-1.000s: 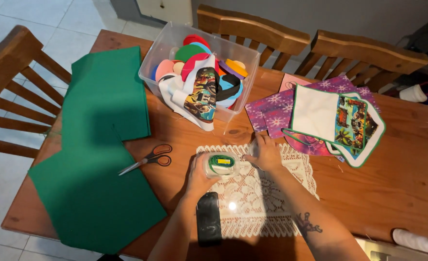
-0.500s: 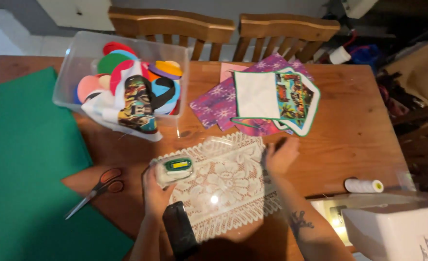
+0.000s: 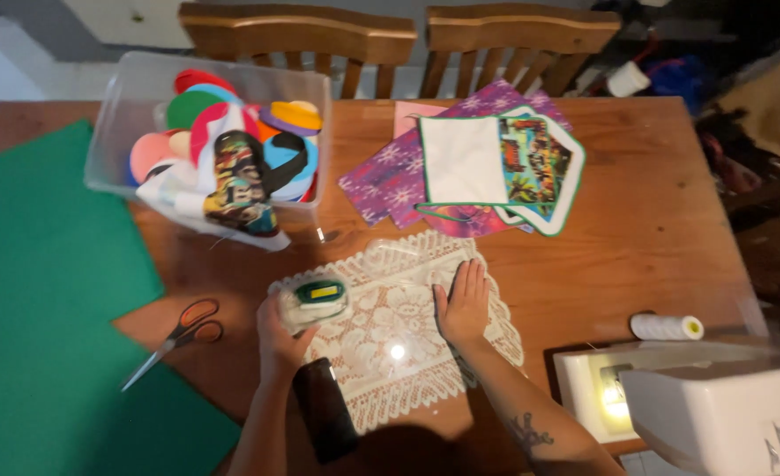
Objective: The person cuts green fabric with scissors, uses a lighter to seal the edges of a printed fabric piece to prevent fraying, and then aligns the pieces for sewing.
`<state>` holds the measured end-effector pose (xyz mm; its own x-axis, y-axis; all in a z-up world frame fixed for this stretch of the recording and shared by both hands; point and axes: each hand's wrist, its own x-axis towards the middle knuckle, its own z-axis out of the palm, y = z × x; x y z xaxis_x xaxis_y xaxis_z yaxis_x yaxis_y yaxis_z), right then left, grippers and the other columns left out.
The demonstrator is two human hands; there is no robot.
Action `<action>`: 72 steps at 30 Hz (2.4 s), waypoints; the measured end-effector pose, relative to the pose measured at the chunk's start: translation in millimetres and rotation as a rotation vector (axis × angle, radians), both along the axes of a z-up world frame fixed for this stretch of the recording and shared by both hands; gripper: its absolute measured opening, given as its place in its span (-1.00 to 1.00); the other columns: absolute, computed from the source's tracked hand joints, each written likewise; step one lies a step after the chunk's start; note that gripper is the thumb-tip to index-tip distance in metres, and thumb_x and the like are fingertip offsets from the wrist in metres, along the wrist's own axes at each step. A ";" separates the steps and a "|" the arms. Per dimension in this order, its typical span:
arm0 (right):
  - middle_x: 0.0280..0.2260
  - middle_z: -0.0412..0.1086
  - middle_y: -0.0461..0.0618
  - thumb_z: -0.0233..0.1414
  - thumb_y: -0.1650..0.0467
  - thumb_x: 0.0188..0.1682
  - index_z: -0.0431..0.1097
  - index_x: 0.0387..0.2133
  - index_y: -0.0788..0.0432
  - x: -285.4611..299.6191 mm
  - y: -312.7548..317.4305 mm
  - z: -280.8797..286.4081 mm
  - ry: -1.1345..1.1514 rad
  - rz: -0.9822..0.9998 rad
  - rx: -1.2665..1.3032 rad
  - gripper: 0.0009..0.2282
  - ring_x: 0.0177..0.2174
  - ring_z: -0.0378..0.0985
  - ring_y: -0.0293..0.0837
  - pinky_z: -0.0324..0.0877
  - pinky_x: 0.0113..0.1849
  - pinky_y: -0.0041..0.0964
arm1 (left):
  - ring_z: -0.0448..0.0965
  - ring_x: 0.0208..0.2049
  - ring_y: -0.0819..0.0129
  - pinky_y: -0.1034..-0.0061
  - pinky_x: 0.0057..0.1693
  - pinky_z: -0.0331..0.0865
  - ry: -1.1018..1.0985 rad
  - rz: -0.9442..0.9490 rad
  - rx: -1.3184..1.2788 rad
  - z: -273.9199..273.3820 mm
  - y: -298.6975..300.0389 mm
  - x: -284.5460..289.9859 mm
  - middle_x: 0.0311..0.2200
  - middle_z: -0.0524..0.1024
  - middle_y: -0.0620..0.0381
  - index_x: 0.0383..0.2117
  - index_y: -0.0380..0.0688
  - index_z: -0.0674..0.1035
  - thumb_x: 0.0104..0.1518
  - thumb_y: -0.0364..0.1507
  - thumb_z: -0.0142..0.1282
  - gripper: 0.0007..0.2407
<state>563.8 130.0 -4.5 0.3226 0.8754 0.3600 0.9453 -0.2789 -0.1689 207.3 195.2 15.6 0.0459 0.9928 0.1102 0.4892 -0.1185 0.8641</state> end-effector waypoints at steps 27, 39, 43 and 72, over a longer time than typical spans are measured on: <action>0.37 0.09 -0.04 -0.11 0.23 0.13 0.14 0.33 0.05 -96.7 31.3 26.6 0.064 0.670 -0.120 -0.51 0.38 -0.01 -0.01 -0.36 0.28 0.43 | 0.46 0.19 -0.02 0.17 0.15 0.47 0.301 -0.095 0.224 -7.1 22.2 -8.8 0.24 0.39 0.06 -0.02 0.25 0.64 0.07 -0.15 0.30 -0.67; 0.21 0.14 0.38 0.15 0.19 -0.03 0.01 0.26 0.47 155.3 42.4 74.9 0.227 -0.851 -0.103 -0.26 0.19 0.22 0.27 0.13 0.17 0.14 | 0.35 0.24 0.02 0.16 0.33 0.23 0.465 -0.285 0.156 -4.6 37.9 -12.3 0.20 0.40 -0.02 0.05 0.10 0.58 -0.03 -0.32 0.25 -0.58; 0.44 -0.24 0.08 -0.03 0.07 0.05 -0.13 0.44 0.18 284.0 35.2 -13.2 0.159 -1.287 -0.164 -0.24 0.39 -0.19 -0.01 -0.07 0.25 0.24 | 0.38 0.18 0.01 0.20 0.30 0.27 0.525 -0.265 0.225 -6.3 40.1 -14.6 0.21 0.41 0.04 0.03 0.20 0.59 -0.07 -0.28 0.27 -0.57; 0.22 0.30 0.11 -0.09 0.39 0.17 0.33 0.21 0.17 2.6 22.1 46.3 0.529 0.306 -0.089 -0.66 0.24 0.27 0.09 0.09 0.27 -0.02 | 0.53 0.02 0.12 0.22 -0.02 0.48 0.499 -0.287 0.236 0.2 49.2 2.3 0.06 0.49 0.29 -0.17 0.19 0.65 -0.14 -0.41 0.21 -0.68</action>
